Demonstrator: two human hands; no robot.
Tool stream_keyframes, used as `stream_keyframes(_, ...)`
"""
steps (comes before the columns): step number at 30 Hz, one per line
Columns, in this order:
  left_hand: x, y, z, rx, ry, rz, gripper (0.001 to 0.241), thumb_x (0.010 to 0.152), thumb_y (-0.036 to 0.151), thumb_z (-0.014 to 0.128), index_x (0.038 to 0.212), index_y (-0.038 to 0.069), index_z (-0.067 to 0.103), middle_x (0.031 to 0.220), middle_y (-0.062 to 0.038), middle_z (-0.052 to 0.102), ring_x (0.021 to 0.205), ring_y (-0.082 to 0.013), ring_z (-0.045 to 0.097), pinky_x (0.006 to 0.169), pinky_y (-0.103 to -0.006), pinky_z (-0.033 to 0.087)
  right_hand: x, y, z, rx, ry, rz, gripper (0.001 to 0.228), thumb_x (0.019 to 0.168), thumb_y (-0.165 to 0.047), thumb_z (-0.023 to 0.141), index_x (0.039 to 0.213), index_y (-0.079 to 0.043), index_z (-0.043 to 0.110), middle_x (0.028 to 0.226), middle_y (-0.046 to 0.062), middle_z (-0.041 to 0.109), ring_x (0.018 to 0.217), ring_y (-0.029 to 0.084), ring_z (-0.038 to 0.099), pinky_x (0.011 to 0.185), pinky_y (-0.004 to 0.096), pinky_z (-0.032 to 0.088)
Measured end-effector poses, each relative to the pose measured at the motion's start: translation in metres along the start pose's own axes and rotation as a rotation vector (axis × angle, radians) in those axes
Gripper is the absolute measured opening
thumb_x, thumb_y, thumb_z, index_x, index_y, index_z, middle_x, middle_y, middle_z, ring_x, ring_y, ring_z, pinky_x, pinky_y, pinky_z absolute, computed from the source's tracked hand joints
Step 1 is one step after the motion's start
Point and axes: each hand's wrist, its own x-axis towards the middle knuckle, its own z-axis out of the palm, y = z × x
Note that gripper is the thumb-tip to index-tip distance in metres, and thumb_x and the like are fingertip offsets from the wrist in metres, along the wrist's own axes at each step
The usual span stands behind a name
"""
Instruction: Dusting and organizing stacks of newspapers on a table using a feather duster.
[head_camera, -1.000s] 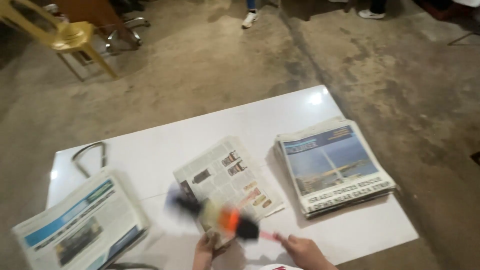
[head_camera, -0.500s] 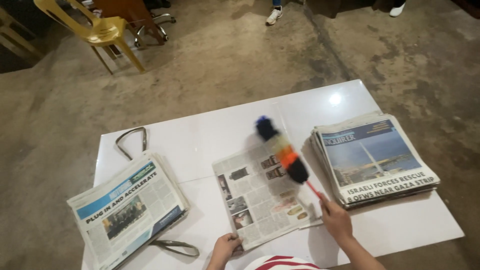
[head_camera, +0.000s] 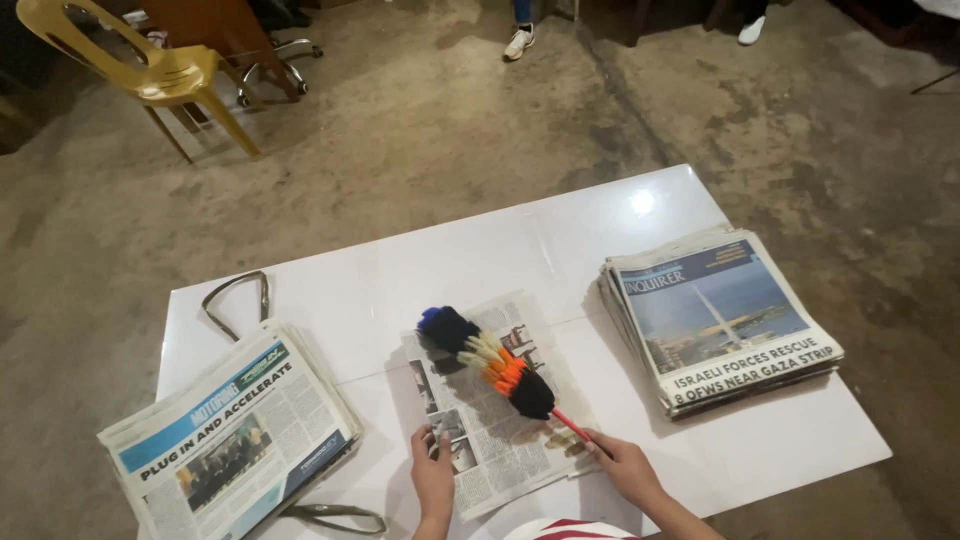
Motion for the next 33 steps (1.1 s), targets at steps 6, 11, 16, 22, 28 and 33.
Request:
stream_keyframes(6, -0.005, -0.001, 0.013, 0.144, -0.034, 0.131, 0.055, 0.098, 0.048, 0.048, 0.138, 0.011, 0.054, 0.126, -0.009, 0.071, 0.111, -0.0261, 0.071, 0.095, -0.0362, 0.054, 0.046, 0.068, 0.016, 0.627, 0.034, -0.013, 0.036, 0.094, -0.013, 0.068, 0.126, 0.001, 0.077, 0.059, 0.005, 0.056, 0.050, 0.013, 0.041, 0.046, 0.026, 0.029)
stream_keyframes(11, 0.006, 0.004, 0.026, 0.316, -0.065, 0.179, 0.033, 0.100, 0.035, 0.057, 0.096, 0.005, 0.070, 0.086, -0.006, 0.069, 0.075, -0.0195, 0.067, 0.073, -0.0343, 0.053, 0.021, 0.062, -0.003, 0.608, 0.108, -0.008, 0.038, 0.095, -0.015, 0.066, 0.129, -0.001, 0.074, 0.061, 0.006, 0.055, 0.053, 0.013, 0.041, 0.048, 0.026, 0.031)
stream_keyframes(16, -0.026, 0.128, 0.040, 0.266, 0.017, 0.500, 0.030, 0.100, 0.021, 0.053, 0.119, 0.002, 0.067, 0.111, -0.008, 0.071, 0.088, -0.0260, 0.068, 0.081, -0.0363, 0.052, 0.018, 0.084, -0.033, 0.852, 0.156, -0.141, 0.035, 0.094, -0.010, 0.065, 0.125, 0.002, 0.075, 0.064, 0.005, 0.056, 0.052, 0.012, 0.038, 0.045, 0.025, 0.030)
stream_keyframes(22, -0.075, 0.248, 0.140, 0.285, 0.140, 1.181, 0.020, 0.096, 0.000, 0.059, 0.113, -0.007, 0.069, 0.146, -0.012, 0.058, 0.131, -0.0269, 0.060, 0.109, -0.0347, 0.050, -0.021, 0.060, -0.120, 1.066, 0.363, -0.376, 0.035, 0.100, -0.016, 0.057, 0.132, -0.008, 0.067, 0.065, 0.002, 0.048, 0.055, 0.010, 0.035, 0.047, 0.025, 0.029)
stream_keyframes(28, -0.101, 0.214, 0.294, 0.310, -0.156, 1.541, 0.023, 0.092, -0.003, 0.067, 0.114, -0.003, 0.073, 0.134, -0.005, 0.068, 0.121, -0.0193, 0.067, 0.105, -0.0289, 0.056, -0.038, 0.102, -0.207, 1.049, 0.649, -0.411, 0.037, 0.101, -0.014, 0.052, 0.136, -0.005, 0.060, 0.065, -0.001, 0.048, 0.053, 0.008, 0.036, 0.045, 0.021, 0.028)
stream_keyframes(33, -0.043, 0.076, 0.376, 0.823, -0.347, 1.361, 0.029, 0.086, -0.004, 0.057, 0.114, -0.006, 0.064, 0.153, -0.018, 0.048, 0.146, -0.0381, 0.038, 0.121, -0.0449, 0.035, -0.046, 0.139, -0.249, 0.784, 0.726, -0.289, 0.038, 0.103, -0.018, 0.054, 0.137, -0.005, 0.062, 0.067, 0.000, 0.049, 0.057, 0.009, 0.039, 0.049, 0.023, 0.033)
